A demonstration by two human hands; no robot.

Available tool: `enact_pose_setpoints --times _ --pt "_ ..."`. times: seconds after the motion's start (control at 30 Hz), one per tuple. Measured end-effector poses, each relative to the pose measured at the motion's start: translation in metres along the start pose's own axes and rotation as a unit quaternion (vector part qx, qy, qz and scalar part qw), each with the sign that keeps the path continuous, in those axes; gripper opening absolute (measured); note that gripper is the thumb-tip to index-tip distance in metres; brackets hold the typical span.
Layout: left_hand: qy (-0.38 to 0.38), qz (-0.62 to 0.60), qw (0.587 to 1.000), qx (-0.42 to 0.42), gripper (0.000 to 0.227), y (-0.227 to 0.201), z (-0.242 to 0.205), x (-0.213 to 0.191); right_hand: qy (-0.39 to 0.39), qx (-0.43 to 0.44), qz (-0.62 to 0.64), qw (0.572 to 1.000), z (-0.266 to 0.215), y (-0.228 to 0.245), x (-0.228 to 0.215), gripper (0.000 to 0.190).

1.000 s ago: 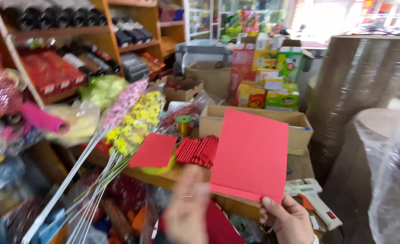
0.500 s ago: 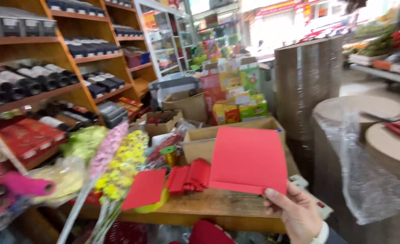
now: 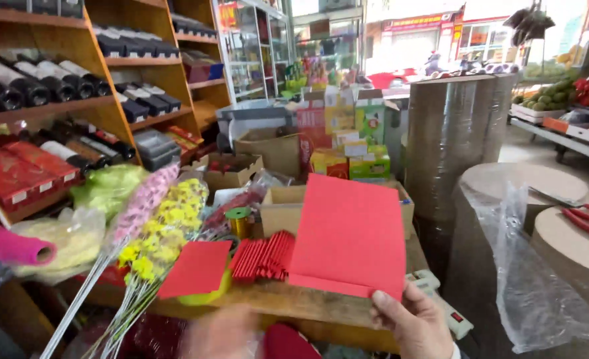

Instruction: Folding red paper sheets into accordion-style fans by hand in a workshop setting.

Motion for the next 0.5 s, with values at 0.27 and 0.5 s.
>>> enact_pose_setpoints --times 0.27,0.5 --pt "-0.233 -0.006 0.960 -0.158 0.038 -0.100 -0.017 0.242 0.019 0.102 -0.065 0.992 -0.026 -0.025 0.024 0.023" --pt "-0.268 0.076 0.938 -0.208 0.031 -0.129 -0.018 0.267 -0.008 0.039 -0.059 0.997 -0.039 -0.023 0.033 0.040"
Point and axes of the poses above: each hand's wrist, its own z-axis towards the middle knuckle, its own x-axis out of the palm, y = z × x, the point moved 1 cm from there along z, towards the middle knuckle, and after that the axes turned 12 degrees about x, right-handed, at the moved point
